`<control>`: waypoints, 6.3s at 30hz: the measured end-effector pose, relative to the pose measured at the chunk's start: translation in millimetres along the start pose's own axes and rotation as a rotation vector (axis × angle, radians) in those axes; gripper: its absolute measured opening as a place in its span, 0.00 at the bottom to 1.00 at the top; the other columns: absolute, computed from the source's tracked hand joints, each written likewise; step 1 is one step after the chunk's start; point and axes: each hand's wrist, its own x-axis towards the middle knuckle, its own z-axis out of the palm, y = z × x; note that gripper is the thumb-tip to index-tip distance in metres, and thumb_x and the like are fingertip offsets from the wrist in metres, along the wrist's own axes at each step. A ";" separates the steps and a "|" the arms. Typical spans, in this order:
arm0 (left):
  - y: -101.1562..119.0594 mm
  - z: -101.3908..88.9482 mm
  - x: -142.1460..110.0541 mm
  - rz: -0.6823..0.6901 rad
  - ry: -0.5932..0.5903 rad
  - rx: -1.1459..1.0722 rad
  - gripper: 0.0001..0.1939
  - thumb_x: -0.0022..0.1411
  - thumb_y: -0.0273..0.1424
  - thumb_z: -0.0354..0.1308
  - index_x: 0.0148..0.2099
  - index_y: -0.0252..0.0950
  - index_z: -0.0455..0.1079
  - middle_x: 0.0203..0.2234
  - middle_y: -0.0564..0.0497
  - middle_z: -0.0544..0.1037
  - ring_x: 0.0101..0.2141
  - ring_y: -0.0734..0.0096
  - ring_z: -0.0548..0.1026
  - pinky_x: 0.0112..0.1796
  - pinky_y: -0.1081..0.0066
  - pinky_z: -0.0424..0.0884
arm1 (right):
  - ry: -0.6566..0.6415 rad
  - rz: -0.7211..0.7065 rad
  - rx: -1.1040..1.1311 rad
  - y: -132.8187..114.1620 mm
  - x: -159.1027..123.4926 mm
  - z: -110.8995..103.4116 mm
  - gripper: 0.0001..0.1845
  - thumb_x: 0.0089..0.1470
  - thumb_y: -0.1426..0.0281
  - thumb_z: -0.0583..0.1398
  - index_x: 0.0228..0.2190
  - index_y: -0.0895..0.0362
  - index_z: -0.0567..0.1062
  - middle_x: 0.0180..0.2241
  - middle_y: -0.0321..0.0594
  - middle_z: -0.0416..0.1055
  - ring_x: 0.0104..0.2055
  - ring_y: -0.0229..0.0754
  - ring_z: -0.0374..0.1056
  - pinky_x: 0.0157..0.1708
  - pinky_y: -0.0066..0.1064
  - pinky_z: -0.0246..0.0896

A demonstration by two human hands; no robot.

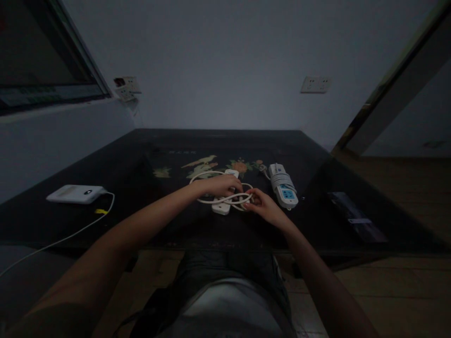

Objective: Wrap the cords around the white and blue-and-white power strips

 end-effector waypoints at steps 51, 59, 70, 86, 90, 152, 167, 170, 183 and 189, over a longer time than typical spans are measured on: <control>-19.5 -53.4 -60.2 -0.800 1.042 -0.482 0.07 0.60 0.33 0.57 0.35 0.34 0.70 0.16 0.56 0.65 0.18 0.77 0.61 0.22 0.76 0.53 | 0.226 0.006 -0.295 -6.0 -1.8 -0.9 0.18 0.51 0.76 0.55 0.45 0.55 0.69 0.24 0.30 0.64 0.20 0.33 0.66 0.22 0.24 0.58; -51.5 -48.8 -151.1 -0.858 1.527 -1.360 0.13 0.68 0.22 0.44 0.34 0.31 0.68 0.16 0.57 0.63 0.15 0.83 0.49 0.16 0.80 0.48 | 0.252 0.032 -0.334 -3.8 -1.1 -1.9 0.18 0.50 0.77 0.54 0.44 0.54 0.69 0.25 0.31 0.65 0.20 0.33 0.66 0.22 0.24 0.59; -71.0 -40.5 -235.3 -0.886 2.140 -1.394 0.14 0.70 0.21 0.37 0.32 0.35 0.56 0.17 0.61 0.66 0.22 0.85 0.65 0.31 0.83 0.68 | 0.276 0.039 -0.437 4.5 1.7 -3.4 0.13 0.47 0.77 0.54 0.37 0.54 0.68 0.22 0.30 0.64 0.21 0.35 0.64 0.22 0.24 0.54; -83.5 -10.2 -202.7 -1.057 1.978 -1.501 0.09 0.65 0.22 0.44 0.33 0.37 0.60 0.24 0.56 0.71 0.26 0.77 0.73 0.46 0.56 0.72 | 0.281 0.022 -0.452 4.7 1.1 -2.9 0.12 0.50 0.73 0.53 0.39 0.54 0.68 0.23 0.31 0.64 0.21 0.37 0.64 0.22 0.26 0.54; -82.3 -3.5 -184.6 -1.019 1.848 -1.557 0.10 0.62 0.17 0.46 0.34 0.36 0.62 0.29 0.51 0.75 0.33 0.72 0.77 0.45 0.55 0.73 | 0.280 0.020 -0.457 4.6 1.2 -3.0 0.13 0.50 0.73 0.53 0.39 0.54 0.68 0.23 0.31 0.64 0.21 0.37 0.64 0.22 0.25 0.53; 14.5 9.3 -82.1 -0.214 0.493 -0.012 0.14 0.68 0.30 0.46 0.51 0.36 0.68 0.41 0.45 0.75 0.42 0.68 0.73 0.42 0.67 0.70 | 0.409 -0.043 -0.507 6.3 -21.0 -0.1 0.19 0.51 0.72 0.54 0.46 0.59 0.70 0.44 0.49 0.74 0.44 0.48 0.71 0.44 0.39 0.64; 35.3 13.4 -11.4 -0.187 0.293 -0.089 0.13 0.66 0.28 0.48 0.50 0.35 0.70 0.40 0.45 0.77 0.41 0.68 0.75 0.41 0.70 0.68 | 0.358 -0.057 -0.313 -13.6 -8.4 9.0 0.15 0.55 0.71 0.53 0.45 0.57 0.68 0.38 0.44 0.74 0.40 0.44 0.71 0.40 0.35 0.65; 41.6 18.6 -4.8 -0.271 0.355 -0.127 0.16 0.65 0.28 0.51 0.54 0.36 0.65 0.40 0.47 0.78 0.39 0.68 0.76 0.38 0.71 0.68 | 0.348 -0.060 -0.334 -15.9 -3.8 9.5 0.13 0.54 0.70 0.53 0.43 0.57 0.69 0.37 0.44 0.73 0.39 0.44 0.71 0.39 0.34 0.63; -55.8 -3.3 -103.5 -0.673 0.511 0.193 0.17 0.61 0.19 0.45 0.48 0.32 0.70 0.45 0.39 0.75 0.51 0.57 0.68 0.50 0.55 0.65 | 0.377 0.021 -0.328 -10.7 -4.8 5.7 0.10 0.52 0.67 0.56 0.36 0.57 0.71 0.29 0.39 0.72 0.31 0.42 0.69 0.31 0.31 0.59; -108.5 -2.5 -170.0 -0.901 0.082 0.420 0.24 0.59 0.20 0.46 0.55 0.41 0.67 0.62 0.45 0.60 0.61 0.52 0.54 0.53 0.49 0.58 | 0.385 0.018 -0.335 -11.1 -5.7 4.9 0.09 0.52 0.66 0.56 0.34 0.56 0.71 0.27 0.39 0.72 0.30 0.43 0.68 0.30 0.31 0.59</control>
